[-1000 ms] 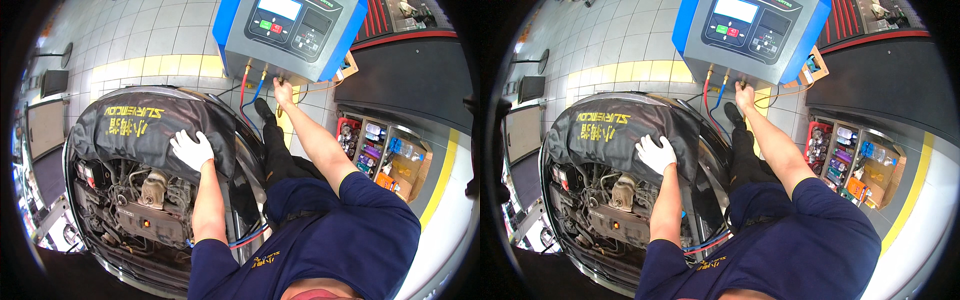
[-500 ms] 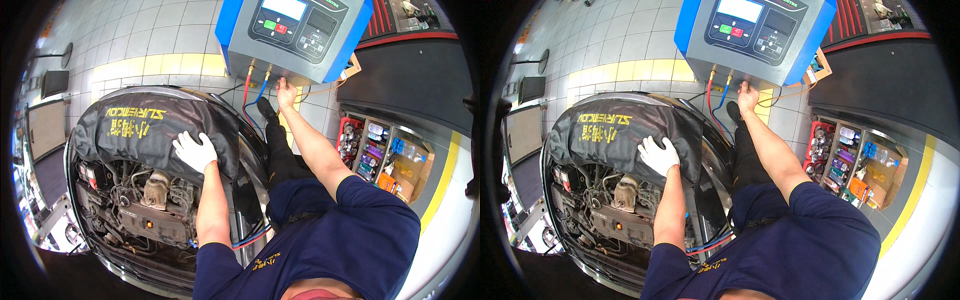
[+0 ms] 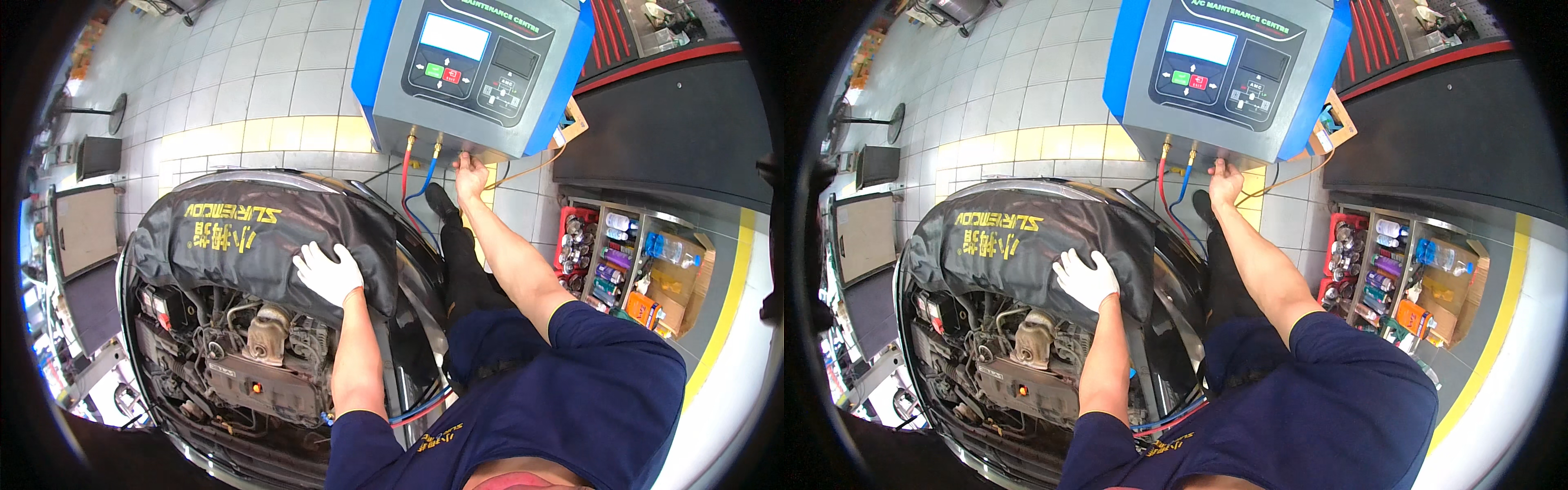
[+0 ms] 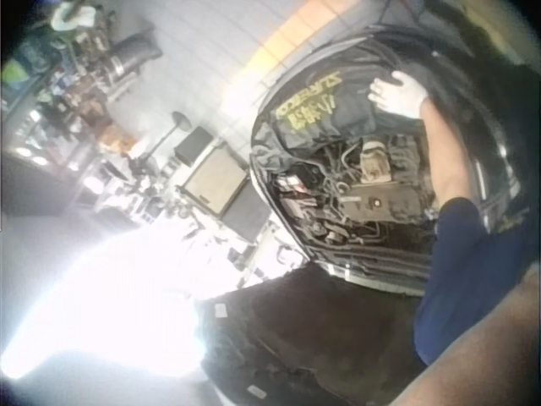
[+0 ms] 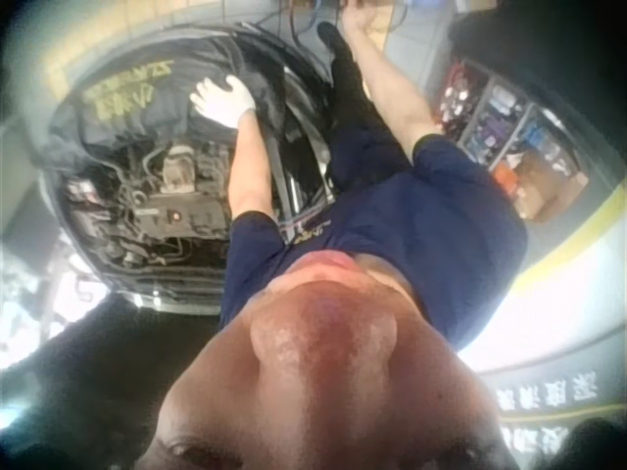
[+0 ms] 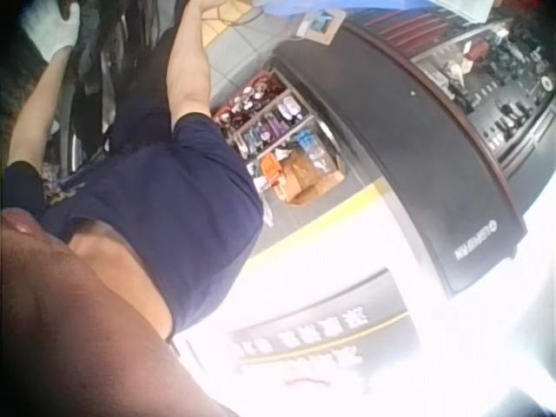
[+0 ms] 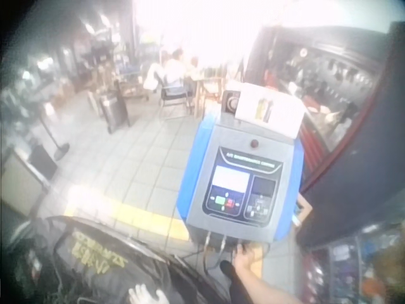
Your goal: The person connects hoses from an AC maintenance machine to the car's engine bay, operates the machine's control panel, and adjusts the connections. The person also puts on a glove and handles a small white object before returning to the machine.
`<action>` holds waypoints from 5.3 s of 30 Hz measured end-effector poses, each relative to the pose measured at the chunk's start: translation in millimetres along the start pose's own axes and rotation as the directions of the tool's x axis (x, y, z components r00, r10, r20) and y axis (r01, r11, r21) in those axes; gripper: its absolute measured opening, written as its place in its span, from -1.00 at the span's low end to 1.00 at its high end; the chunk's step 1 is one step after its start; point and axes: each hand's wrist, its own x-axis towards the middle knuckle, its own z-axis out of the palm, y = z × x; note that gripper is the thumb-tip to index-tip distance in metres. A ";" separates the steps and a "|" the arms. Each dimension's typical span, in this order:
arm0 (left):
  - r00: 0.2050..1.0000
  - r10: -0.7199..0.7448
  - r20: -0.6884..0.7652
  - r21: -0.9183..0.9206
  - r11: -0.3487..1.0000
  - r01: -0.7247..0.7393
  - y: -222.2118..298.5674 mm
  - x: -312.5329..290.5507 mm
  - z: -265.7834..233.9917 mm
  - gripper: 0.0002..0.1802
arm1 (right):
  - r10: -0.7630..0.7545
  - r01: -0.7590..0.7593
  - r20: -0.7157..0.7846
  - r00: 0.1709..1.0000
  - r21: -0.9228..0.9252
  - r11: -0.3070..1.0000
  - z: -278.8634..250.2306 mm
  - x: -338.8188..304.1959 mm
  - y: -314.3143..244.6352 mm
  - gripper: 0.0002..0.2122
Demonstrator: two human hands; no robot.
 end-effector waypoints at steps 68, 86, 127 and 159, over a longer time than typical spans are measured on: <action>1.000 0.004 0.018 0.022 1.000 -0.004 5.7 2.8 -6.7 -0.36 | 0.299 -0.360 0.260 0.918 0.234 0.903 -25.0 13.3 1.0 -0.89; 0.993 -0.114 0.002 -0.185 0.976 0.113 -38.3 -8.1 11.0 -0.37 | 0.299 -0.456 0.607 0.736 0.120 0.882 -45.7 81.4 16.4 -0.76; 0.996 -0.093 0.019 -0.220 0.971 0.094 -30.6 9.4 -10.6 -0.45 | 0.221 -0.224 0.345 0.912 -0.033 0.974 -33.4 47.8 12.4 -0.74; 0.999 -0.047 0.022 -0.033 0.998 0.048 1.1 3.9 -3.9 -0.37 | 0.264 -0.370 0.297 0.918 0.397 0.840 -24.3 4.6 2.6 -0.83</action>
